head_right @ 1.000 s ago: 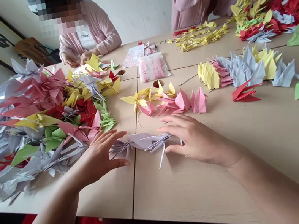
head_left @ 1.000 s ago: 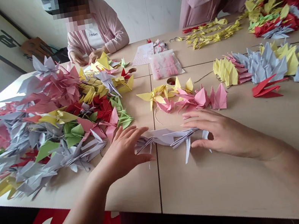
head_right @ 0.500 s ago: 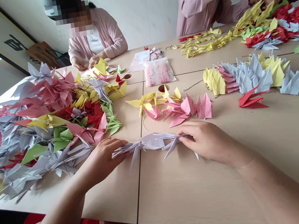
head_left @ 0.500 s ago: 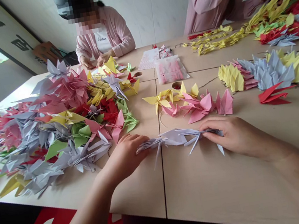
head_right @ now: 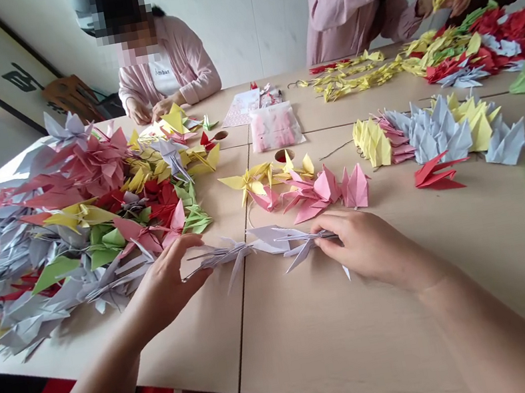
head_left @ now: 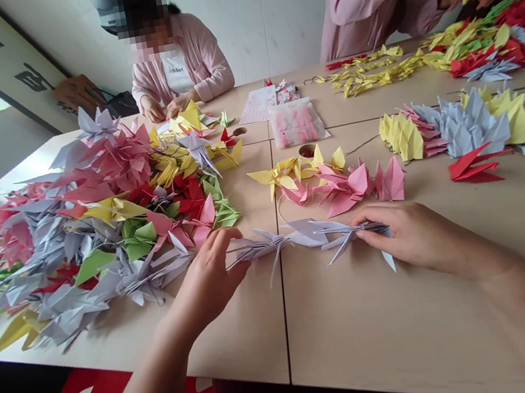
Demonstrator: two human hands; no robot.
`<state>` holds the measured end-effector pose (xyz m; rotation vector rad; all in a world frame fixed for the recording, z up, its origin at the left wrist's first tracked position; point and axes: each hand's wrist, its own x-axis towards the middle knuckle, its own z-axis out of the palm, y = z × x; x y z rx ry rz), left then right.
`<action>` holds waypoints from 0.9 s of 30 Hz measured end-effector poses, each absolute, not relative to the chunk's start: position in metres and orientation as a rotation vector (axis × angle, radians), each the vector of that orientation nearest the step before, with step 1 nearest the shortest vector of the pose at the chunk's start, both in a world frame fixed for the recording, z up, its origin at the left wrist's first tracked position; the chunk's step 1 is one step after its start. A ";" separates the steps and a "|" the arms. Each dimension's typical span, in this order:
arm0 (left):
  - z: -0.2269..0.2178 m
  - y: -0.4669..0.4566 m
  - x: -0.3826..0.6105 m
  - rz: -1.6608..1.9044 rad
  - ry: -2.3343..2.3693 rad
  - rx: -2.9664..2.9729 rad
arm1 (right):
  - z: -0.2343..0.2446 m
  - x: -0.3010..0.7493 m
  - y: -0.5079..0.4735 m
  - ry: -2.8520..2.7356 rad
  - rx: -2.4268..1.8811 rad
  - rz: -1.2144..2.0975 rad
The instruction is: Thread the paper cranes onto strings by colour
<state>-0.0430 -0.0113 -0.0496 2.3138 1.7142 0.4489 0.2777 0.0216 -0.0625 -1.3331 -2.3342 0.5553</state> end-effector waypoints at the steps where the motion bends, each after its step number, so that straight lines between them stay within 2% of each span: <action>1: -0.050 -0.012 -0.042 0.444 1.678 2.324 | -0.063 0.278 0.022 -2.336 -1.340 0.559; 5: -0.055 -0.012 -0.036 0.430 1.590 2.380 | -0.062 0.277 0.022 -2.344 -1.350 0.591; 23: -0.055 -0.012 -0.051 0.415 1.742 2.370 | -0.050 0.281 0.021 -2.293 -1.467 0.586; 27: -0.042 -0.017 -0.035 0.530 1.709 2.436 | -0.054 0.282 0.022 -2.308 -1.442 0.621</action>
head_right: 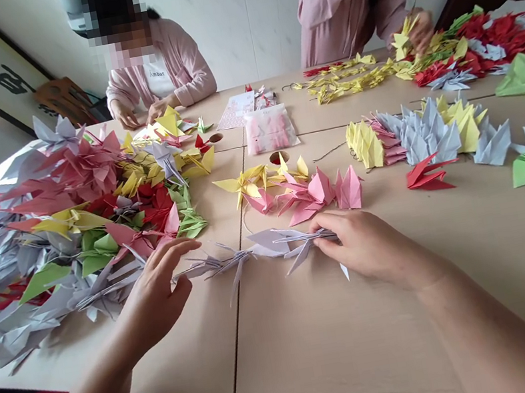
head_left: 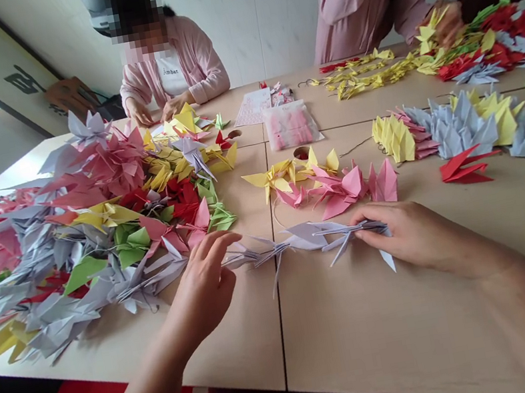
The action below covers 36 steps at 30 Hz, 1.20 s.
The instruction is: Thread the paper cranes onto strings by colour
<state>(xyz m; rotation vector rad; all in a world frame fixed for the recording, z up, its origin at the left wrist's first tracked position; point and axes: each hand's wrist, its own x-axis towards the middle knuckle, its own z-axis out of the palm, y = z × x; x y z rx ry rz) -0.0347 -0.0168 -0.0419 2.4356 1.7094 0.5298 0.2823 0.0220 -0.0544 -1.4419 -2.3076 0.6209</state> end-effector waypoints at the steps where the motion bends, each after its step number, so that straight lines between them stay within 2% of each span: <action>1: -0.038 -0.018 -0.026 0.584 1.667 2.460 | -0.055 0.282 0.022 -2.319 -1.429 0.620; 3: -0.032 -0.019 -0.005 0.646 1.562 2.524 | -0.056 0.282 0.022 -2.338 -1.414 0.624; 6: -0.034 -0.013 0.029 0.460 1.354 2.650 | -0.056 0.282 0.023 -2.335 -1.411 0.653; 12: -0.054 0.014 0.062 0.272 1.379 2.725 | -0.058 0.282 0.024 -2.323 -1.402 0.650; 36: -0.034 0.008 0.016 -0.143 1.593 2.541 | -0.063 0.271 0.021 -2.305 -1.310 0.643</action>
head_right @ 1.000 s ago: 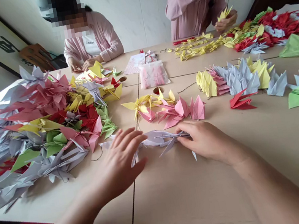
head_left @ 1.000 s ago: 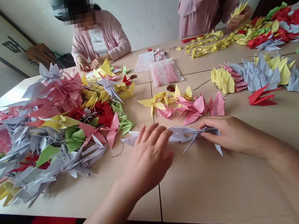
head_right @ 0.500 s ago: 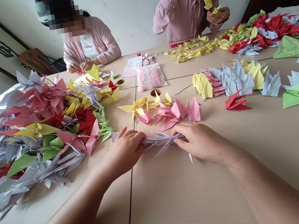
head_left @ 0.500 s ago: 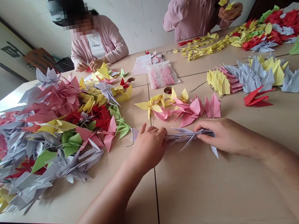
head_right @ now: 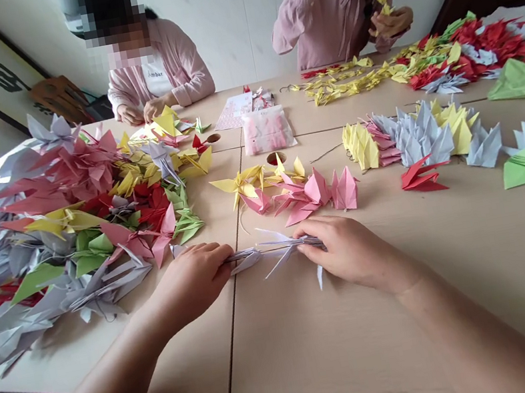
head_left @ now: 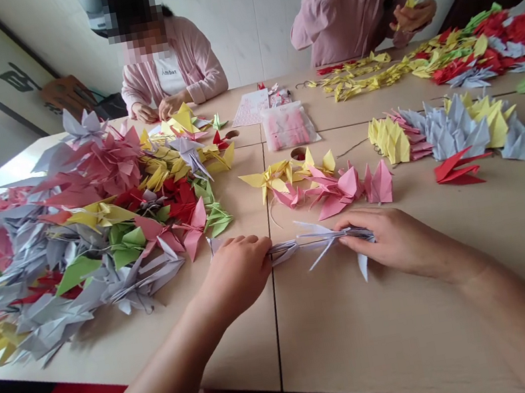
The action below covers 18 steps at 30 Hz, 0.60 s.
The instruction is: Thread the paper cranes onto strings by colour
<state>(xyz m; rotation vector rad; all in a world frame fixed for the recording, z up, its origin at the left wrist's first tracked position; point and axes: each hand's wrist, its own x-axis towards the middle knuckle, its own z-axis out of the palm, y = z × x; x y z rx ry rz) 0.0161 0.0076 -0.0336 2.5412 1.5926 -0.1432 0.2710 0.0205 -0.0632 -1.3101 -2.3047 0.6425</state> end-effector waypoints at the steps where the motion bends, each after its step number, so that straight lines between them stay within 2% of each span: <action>1: -0.032 0.006 0.015 -0.170 1.601 2.526 | -0.063 0.272 0.020 -2.297 -1.296 0.631; 5: -0.025 -0.002 0.014 -0.244 1.576 2.421 | -0.062 0.280 0.020 -2.268 -1.304 0.622; 9: -0.019 -0.002 0.012 -0.133 1.475 2.358 | -0.058 0.293 0.025 -2.190 -1.401 0.715; 15: -0.021 0.019 0.017 0.143 1.486 2.358 | -0.049 0.315 0.034 -1.794 -1.598 0.393; 18: -0.027 0.028 0.021 0.129 1.437 2.316 | -0.048 0.315 0.032 -1.922 -1.647 0.636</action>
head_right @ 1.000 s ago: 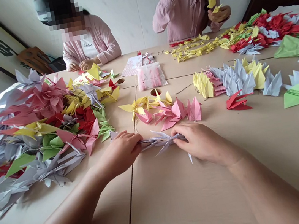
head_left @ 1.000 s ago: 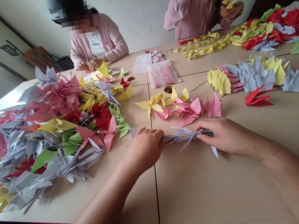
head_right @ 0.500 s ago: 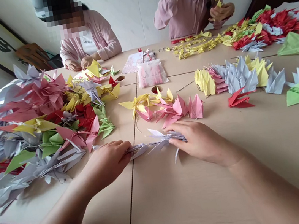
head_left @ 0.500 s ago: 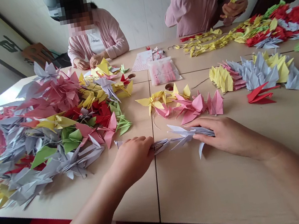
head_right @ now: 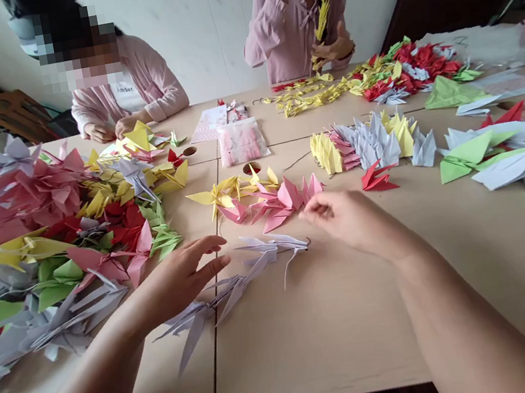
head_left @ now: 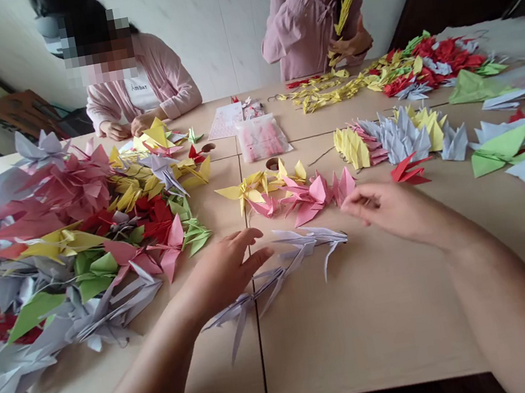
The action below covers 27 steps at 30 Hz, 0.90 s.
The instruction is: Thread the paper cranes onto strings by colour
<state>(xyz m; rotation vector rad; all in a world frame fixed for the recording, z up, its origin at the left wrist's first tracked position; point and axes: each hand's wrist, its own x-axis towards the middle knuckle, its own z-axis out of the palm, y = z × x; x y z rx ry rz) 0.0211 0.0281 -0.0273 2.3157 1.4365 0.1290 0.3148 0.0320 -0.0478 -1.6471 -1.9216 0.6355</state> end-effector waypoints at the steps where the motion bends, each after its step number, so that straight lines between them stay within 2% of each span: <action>1: -0.029 0.030 0.022 0.119 1.421 2.310 | -0.048 0.312 0.030 -1.978 -1.646 0.755; 4: -0.033 0.032 0.024 0.128 1.372 2.285 | -0.052 0.295 0.024 -2.064 -1.508 1.020; 10: -0.029 0.035 0.026 0.299 1.292 2.095 | -0.074 0.264 0.025 -1.986 -1.412 0.897; 18: -0.036 0.044 0.018 0.542 1.039 1.796 | -0.074 0.233 0.037 -1.677 -1.256 1.181; 27: -0.039 0.040 0.009 0.545 0.977 1.834 | -0.082 0.204 0.042 -1.577 -1.236 1.272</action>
